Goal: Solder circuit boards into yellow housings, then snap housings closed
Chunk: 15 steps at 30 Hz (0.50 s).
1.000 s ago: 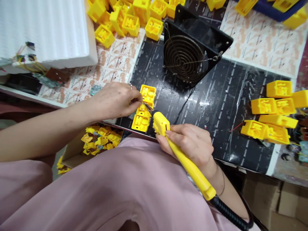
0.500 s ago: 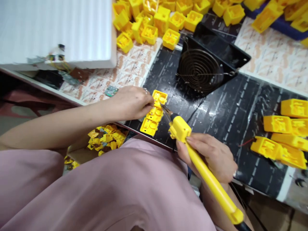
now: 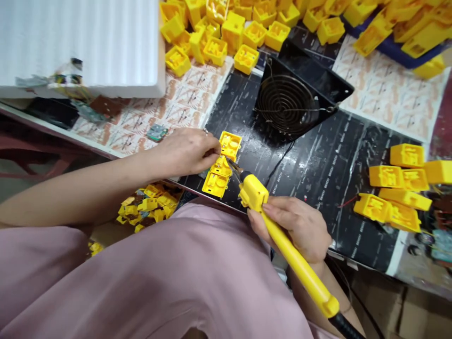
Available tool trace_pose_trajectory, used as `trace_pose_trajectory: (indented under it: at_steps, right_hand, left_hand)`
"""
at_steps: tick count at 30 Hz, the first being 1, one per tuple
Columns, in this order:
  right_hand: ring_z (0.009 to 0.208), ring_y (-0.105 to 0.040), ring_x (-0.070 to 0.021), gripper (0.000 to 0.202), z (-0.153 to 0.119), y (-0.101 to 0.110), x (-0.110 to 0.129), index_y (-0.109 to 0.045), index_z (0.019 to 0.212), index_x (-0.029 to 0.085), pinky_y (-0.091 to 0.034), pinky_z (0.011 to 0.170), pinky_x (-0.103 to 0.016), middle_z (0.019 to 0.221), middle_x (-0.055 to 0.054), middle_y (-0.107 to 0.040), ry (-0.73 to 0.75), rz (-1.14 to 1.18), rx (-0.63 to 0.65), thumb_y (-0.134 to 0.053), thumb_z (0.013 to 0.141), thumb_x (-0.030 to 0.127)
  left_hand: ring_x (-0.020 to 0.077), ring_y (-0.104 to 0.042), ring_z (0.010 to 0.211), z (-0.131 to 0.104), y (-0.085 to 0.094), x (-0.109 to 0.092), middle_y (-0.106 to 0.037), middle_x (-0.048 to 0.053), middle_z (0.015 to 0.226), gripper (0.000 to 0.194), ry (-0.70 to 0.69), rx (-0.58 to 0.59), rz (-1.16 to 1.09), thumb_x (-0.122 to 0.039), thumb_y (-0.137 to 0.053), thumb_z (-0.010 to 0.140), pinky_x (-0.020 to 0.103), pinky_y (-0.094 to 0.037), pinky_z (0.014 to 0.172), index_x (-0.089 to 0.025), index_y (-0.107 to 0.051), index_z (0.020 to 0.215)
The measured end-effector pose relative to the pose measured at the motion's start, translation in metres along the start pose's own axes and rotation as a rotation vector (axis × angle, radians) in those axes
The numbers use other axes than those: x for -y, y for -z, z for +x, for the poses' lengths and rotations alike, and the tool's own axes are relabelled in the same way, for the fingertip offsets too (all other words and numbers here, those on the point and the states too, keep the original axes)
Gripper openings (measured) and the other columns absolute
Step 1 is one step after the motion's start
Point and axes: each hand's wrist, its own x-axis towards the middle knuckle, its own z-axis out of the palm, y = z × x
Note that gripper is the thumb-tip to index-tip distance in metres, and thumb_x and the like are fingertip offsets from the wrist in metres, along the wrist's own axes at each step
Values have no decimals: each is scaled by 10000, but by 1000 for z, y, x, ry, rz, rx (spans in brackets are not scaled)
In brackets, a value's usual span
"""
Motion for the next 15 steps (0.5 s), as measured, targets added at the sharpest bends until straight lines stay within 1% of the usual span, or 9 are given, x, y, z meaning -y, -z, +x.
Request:
trace_pose_trajectory:
  at_steps: [1,2,5,7,8,11,15]
  right_hand:
    - [630,-753,-174,238,1,0,3,-678,951,263,-663,585,-262,779,19,-774,-13,-24,26,-857,811,189]
    - [631,-748,-164,236,2,-1,5,-676,938,246,-658,586,-252,773,13,-767,7,-49,34,-859,810,172]
    - [641,-739,-134,264,7,-5,5,-660,920,208,-629,575,-210,783,15,-761,139,-71,15,-881,788,150]
    - [643,-740,-137,272,9,-7,3,-642,915,203,-618,563,-214,785,15,-761,210,-76,19,-882,793,167]
    - [652,-744,-145,269,10,-7,2,-637,914,201,-618,565,-222,789,8,-762,221,-79,39,-879,799,171]
    - [662,-741,-153,236,11,-4,1,-642,914,200,-617,564,-240,791,-4,-755,194,-40,64,-855,821,160]
    - [638,-719,-132,230,10,4,1,-664,913,204,-618,574,-233,804,3,-748,143,-56,12,-860,807,149]
  left_hand:
    - [259,-742,940,0,-1,0,-789,93,959,344,4,-1,0,-244,-462,961,329,-509,751,-158,-784,1045]
    - [261,-741,936,0,-1,0,-787,94,955,344,7,-2,1,-242,-464,957,329,-510,753,-157,-786,1042]
    - [275,-736,912,1,-1,-2,-779,102,924,338,5,-12,-7,-227,-470,939,341,-512,752,-149,-791,1013]
    - [290,-731,899,2,0,-3,-771,113,902,332,6,-11,-14,-216,-474,922,355,-513,753,-140,-791,986]
    - [294,-728,895,3,1,-4,-766,116,891,327,8,-6,-17,-212,-477,915,360,-513,755,-138,-790,972]
    - [290,-723,884,3,2,-5,-752,113,863,312,22,11,-26,-206,-484,900,362,-510,761,-141,-786,943]
    - [270,-716,876,3,2,-3,-749,97,859,294,18,13,-31,-218,-493,900,351,-506,770,-159,-781,914]
